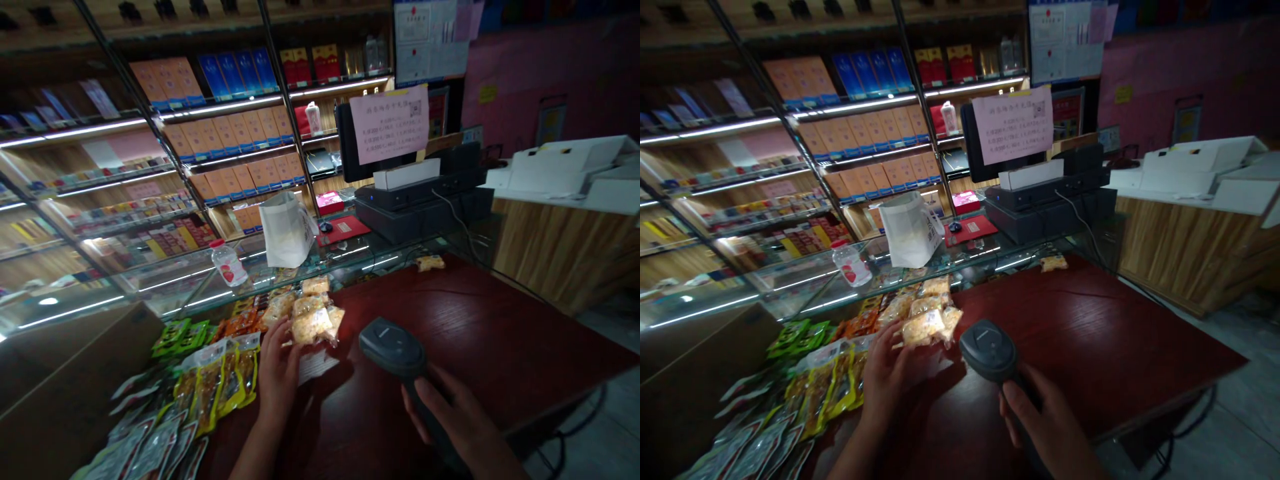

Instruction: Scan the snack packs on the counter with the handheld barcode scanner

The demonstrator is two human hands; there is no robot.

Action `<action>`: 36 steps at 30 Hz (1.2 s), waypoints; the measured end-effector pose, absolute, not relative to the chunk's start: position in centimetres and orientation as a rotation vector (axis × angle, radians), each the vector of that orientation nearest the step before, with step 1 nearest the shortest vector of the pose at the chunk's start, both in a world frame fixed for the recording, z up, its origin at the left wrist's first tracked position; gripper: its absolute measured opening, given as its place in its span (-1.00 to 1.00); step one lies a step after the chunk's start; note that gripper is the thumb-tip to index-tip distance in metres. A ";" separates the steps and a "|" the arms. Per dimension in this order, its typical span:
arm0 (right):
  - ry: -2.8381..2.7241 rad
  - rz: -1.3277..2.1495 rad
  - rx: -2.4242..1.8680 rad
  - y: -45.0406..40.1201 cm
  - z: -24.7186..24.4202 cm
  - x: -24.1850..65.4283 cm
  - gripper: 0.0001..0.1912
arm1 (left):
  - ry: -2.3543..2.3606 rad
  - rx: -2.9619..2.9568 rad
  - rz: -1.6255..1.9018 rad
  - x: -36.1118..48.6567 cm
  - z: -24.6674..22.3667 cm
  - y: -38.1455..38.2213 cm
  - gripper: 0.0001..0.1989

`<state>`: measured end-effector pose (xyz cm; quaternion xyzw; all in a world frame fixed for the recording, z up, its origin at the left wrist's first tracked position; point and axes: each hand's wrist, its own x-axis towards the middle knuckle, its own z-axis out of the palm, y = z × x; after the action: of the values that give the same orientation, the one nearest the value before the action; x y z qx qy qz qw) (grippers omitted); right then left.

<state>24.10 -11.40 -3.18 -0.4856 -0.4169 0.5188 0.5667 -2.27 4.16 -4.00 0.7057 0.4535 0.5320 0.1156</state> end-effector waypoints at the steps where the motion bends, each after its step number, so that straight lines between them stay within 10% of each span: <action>1: -0.954 1.223 -1.138 -11.5 -3.3 24.3 -0.46 | 1.350 2.056 1.567 -2.4 -3.9 4.2 -0.65; 36: -0.719 1.218 -1.059 -13.3 -4.9 27.4 -0.45 | 2.067 2.141 1.709 -1.6 -1.4 10.0 -0.48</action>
<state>27.43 -13.34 -4.92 -0.4631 -0.3146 0.5327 0.6346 -1.59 9.99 -1.38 0.6173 0.5960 0.4926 -0.1447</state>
